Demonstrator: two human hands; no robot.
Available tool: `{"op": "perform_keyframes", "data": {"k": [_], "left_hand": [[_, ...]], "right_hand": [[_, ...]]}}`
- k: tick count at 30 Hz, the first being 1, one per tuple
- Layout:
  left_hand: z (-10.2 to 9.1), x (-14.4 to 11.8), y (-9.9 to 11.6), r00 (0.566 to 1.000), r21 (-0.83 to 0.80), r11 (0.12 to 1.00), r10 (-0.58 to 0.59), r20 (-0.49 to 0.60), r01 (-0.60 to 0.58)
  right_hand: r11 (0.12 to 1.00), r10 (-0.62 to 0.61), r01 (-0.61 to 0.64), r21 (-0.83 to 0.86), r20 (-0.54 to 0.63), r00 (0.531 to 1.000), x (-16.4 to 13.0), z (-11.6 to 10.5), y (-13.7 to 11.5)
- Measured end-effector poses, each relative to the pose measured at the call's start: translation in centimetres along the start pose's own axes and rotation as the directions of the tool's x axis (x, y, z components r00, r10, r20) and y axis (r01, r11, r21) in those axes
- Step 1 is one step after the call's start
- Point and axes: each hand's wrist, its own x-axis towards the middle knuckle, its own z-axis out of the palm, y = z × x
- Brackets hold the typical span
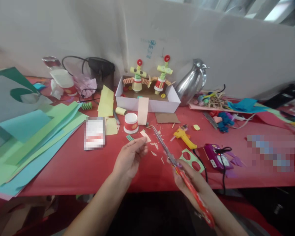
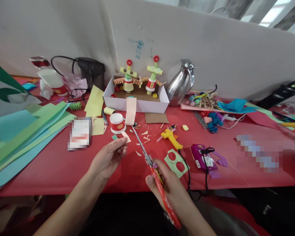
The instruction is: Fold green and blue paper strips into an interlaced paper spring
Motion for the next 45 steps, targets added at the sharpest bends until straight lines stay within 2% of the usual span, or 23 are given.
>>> {"op": "perform_keyframes", "data": {"k": [3, 6, 9, 13, 16, 19, 22, 25, 30, 38, 40, 41, 43, 44, 45], "left_hand": [[0.2, 0.2, 0.1, 0.999, -0.063, 0.998, -0.001, -0.049, -0.002], [0.6, 0.2, 0.4, 0.993, -0.142, 0.99, -0.03, -0.11, 0.014], [0.8, 0.2, 0.7, 0.987, -0.196, 0.98, -0.06, -0.149, 0.03], [0.6, 0.3, 0.9, 0.988, -0.204, 0.978, -0.065, -0.142, 0.035], [0.2, 0.6, 0.6, 0.991, -0.182, 0.983, -0.044, -0.123, 0.021], [-0.2, 0.9, 0.2, 0.996, -0.103, 0.995, -0.01, -0.087, 0.001], [-0.4, 1.0, -0.2, 0.999, -0.041, 0.999, 0.01, -0.05, -0.012], [-0.5, 0.9, -0.6, 0.998, -0.011, 0.999, 0.04, -0.048, -0.041], [-0.7, 0.7, -0.8, 0.99, 0.063, 0.99, 0.13, -0.047, -0.127], [-1.1, 0.6, -0.4, 0.967, 0.273, 0.928, 0.251, 0.05, -0.255], [-1.1, 0.8, -0.4, 0.963, 0.307, 0.913, 0.263, 0.057, -0.268], [-1.1, 0.9, -0.4, 0.962, 0.314, 0.91, 0.266, 0.06, -0.271], [-0.9, 1.1, -0.4, 0.963, 0.317, 0.909, 0.263, 0.067, -0.27], [-0.8, 1.3, -0.4, 0.963, 0.316, 0.91, 0.259, 0.072, -0.268], [-0.7, 1.5, -0.3, 0.963, 0.317, 0.909, 0.258, 0.078, -0.269]], "right_hand": [[0.973, 0.037, -0.041, -0.229, -0.019, 0.999, 1.2, -0.4, 0.2], [0.846, 0.067, -0.124, -0.518, -0.127, 0.99, 3.0, 0.0, 1.0], [0.729, 0.068, -0.165, -0.665, -0.169, 0.983, 4.9, 0.8, 1.9], [0.722, 0.065, -0.173, -0.67, -0.182, 0.981, 6.8, 1.4, 2.6], [0.81, 0.044, -0.151, -0.567, -0.199, 0.979, 7.1, 1.3, 2.8], [0.921, 0.016, -0.088, -0.38, -0.188, 0.982, 6.3, 1.2, 2.9], [0.945, -0.002, -0.052, -0.324, -0.165, 0.986, 5.1, 1.1, 3.0], [0.89, 0.023, -0.101, -0.444, -0.177, 0.984, 4.8, 1.3, 3.4], [0.754, -0.004, -0.134, -0.643, -0.209, 0.978, 5.9, 1.6, 3.7], [0.594, -0.059, -0.089, -0.8, -0.154, 0.986, 6.5, 1.2, 1.4], [0.645, -0.128, -0.051, -0.762, -0.174, 0.976, 6.8, 1.1, 0.6], [0.725, -0.162, -0.012, -0.689, -0.187, 0.969, 7.0, 1.2, 0.1], [0.918, -0.18, 0.093, -0.386, -0.196, 0.964, 7.9, 1.4, -0.7], [0.976, -0.16, 0.131, -0.173, -0.171, 0.972, 8.6, 1.7, -1.1], [0.989, -0.135, 0.14, 0.037, -0.128, 0.983, 9.4, 1.9, -1.4]]}}
